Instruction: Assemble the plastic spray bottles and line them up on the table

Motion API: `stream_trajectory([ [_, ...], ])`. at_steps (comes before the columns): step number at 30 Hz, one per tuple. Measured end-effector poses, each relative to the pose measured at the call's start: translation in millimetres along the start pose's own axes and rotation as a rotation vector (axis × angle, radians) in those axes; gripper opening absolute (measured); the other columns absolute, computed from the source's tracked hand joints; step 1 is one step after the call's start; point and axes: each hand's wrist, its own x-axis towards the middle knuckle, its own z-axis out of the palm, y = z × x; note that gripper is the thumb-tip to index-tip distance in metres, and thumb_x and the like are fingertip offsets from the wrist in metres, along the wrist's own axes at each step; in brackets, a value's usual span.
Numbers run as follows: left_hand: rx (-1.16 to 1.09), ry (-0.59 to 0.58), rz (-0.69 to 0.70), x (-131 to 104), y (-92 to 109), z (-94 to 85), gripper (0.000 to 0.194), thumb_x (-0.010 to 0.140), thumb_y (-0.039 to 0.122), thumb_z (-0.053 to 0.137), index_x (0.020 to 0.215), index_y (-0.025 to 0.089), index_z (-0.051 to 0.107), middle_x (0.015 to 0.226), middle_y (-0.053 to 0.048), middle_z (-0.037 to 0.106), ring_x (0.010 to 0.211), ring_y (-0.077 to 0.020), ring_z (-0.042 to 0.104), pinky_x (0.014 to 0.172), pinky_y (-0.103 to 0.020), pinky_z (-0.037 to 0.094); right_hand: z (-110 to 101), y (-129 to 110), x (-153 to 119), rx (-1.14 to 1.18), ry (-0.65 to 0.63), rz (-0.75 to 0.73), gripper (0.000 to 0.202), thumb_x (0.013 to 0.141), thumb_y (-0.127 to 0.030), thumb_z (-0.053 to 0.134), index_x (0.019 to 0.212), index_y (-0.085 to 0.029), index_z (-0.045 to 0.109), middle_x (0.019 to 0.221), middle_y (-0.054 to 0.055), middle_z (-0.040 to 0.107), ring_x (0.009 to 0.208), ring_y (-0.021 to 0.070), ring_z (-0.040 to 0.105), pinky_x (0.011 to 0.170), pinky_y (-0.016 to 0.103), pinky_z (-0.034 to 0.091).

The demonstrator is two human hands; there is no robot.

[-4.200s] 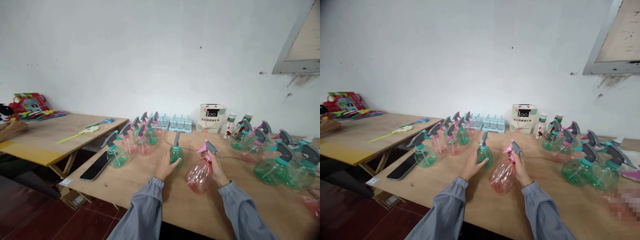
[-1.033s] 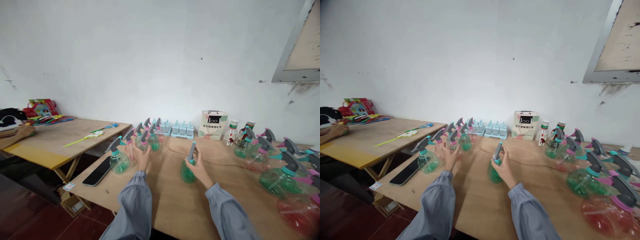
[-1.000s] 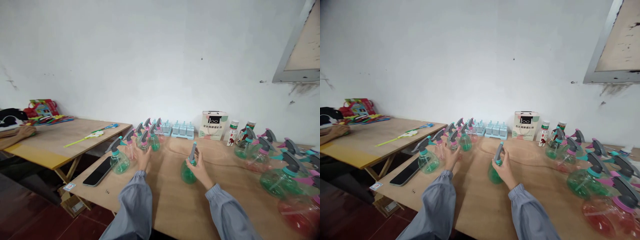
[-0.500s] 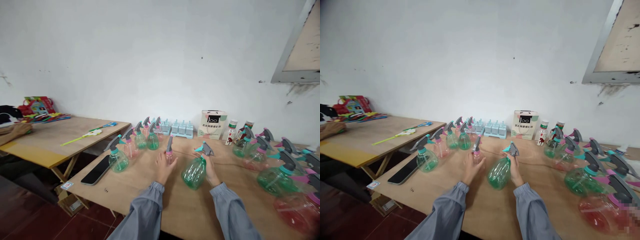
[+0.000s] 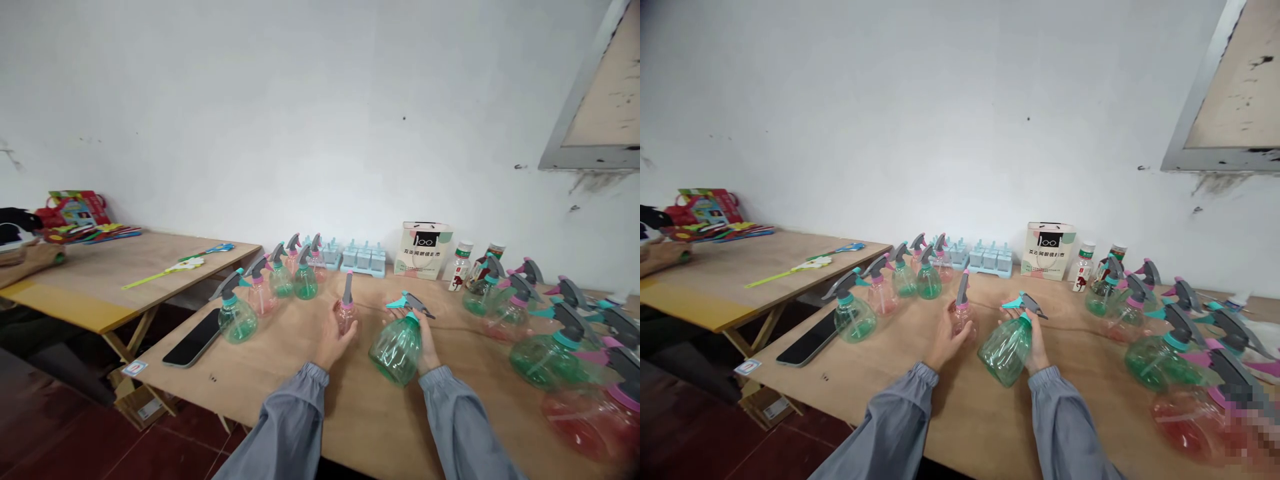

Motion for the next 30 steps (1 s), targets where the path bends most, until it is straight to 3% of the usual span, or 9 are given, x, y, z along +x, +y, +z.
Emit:
stream_trajectory([
  [5,0.004,-0.009,-0.009,2,-1,-1.4,0.065,0.083,0.039,0.064,0.137,0.017,0.035,0.137,-0.018,0.055,0.13,-0.0304,0.054,0.112,-0.051,0.041,-5,2,0,0.021,-0.026,0.039,0.042,0.074,-0.04,0.07,0.113,-0.025,0.069,0.121,0.006,0.073,0.116,0.0307,0.067,0.092,0.046,0.058],
  [14,-0.031,-0.007,-0.003,2,1,-2.1,0.064,0.082,0.038,0.066,0.136,0.019,0.037,0.136,-0.017,0.056,0.129,-0.0297,0.055,0.112,-0.05,0.042,-6,3,2,-0.018,0.004,-0.001,0.041,0.071,-0.038,0.073,0.109,-0.025,0.068,0.105,0.005,0.077,0.107,0.0298,0.071,0.086,0.044,0.06],
  [21,-0.032,-0.028,-0.014,2,1,-3.1,0.065,0.082,0.039,0.065,0.136,0.017,0.036,0.137,-0.017,0.055,0.13,-0.0303,0.054,0.112,-0.051,0.04,-6,4,4,-0.094,0.18,-0.155,0.027,0.064,-0.041,0.075,0.086,-0.026,0.069,0.076,-0.002,0.076,0.086,0.0217,0.073,0.071,0.028,0.061],
  [26,-0.037,-0.04,-0.013,3,2,-4.3,0.065,0.082,0.039,0.066,0.136,0.017,0.036,0.136,-0.016,0.056,0.13,-0.0293,0.054,0.113,-0.05,0.04,3,2,-5,-0.176,0.041,-0.153,0.035,0.067,-0.041,0.071,0.098,-0.026,0.07,0.102,0.004,0.077,0.105,0.0275,0.069,0.078,0.037,0.06],
  [30,-0.045,-0.043,-0.021,2,4,-5.0,0.064,0.083,0.039,0.065,0.136,0.017,0.036,0.137,-0.016,0.055,0.131,-0.0293,0.053,0.114,-0.05,0.039,1,2,-4,-0.229,0.038,-0.178,0.032,0.067,-0.044,0.072,0.093,-0.026,0.071,0.091,0.003,0.077,0.096,0.0266,0.071,0.075,0.036,0.06],
])
